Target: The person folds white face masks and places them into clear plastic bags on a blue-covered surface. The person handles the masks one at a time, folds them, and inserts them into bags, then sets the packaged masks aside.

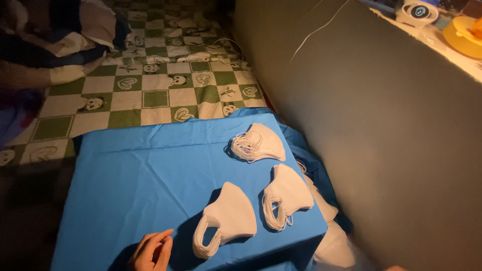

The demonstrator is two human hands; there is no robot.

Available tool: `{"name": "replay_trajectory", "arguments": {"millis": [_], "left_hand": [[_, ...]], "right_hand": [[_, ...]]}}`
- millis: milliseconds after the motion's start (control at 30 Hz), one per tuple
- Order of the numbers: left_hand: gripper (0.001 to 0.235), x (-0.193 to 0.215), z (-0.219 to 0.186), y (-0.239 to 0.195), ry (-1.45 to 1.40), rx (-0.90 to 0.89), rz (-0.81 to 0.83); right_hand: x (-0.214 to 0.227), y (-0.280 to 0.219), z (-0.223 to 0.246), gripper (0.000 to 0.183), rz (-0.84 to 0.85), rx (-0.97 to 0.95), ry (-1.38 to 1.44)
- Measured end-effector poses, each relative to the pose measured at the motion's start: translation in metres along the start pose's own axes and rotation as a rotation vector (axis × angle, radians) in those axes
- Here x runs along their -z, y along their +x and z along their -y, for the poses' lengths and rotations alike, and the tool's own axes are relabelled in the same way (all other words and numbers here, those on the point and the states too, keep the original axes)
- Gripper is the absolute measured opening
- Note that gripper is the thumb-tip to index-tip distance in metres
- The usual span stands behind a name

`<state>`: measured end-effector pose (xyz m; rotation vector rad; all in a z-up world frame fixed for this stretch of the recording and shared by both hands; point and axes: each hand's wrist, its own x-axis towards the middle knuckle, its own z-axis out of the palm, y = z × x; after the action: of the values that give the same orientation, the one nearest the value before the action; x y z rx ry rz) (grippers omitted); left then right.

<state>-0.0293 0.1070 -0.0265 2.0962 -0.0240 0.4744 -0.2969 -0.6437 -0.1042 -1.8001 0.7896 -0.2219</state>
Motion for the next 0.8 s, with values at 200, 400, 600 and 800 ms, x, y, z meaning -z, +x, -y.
{"name": "replay_trajectory", "arguments": {"millis": [200,400,600,800], "left_hand": [[0.019,0.003,0.002,0.001,-0.058,0.14,0.063],[0.022,0.014,-0.032,0.01,-0.258,0.062,0.031],[0.075,0.031,-0.119,0.028,-0.483,-0.051,0.215],[0.127,0.042,-0.139,0.04,-0.6,0.053,0.207]], "right_hand": [[-0.11,-0.086,0.237,0.015,-0.07,0.197,0.096],[-0.195,-0.166,0.381,0.02,-0.008,0.604,0.126],[-0.336,-0.149,0.408,0.023,0.026,0.235,0.483],[-0.441,-0.14,0.4,0.032,0.489,0.113,0.643]]}}
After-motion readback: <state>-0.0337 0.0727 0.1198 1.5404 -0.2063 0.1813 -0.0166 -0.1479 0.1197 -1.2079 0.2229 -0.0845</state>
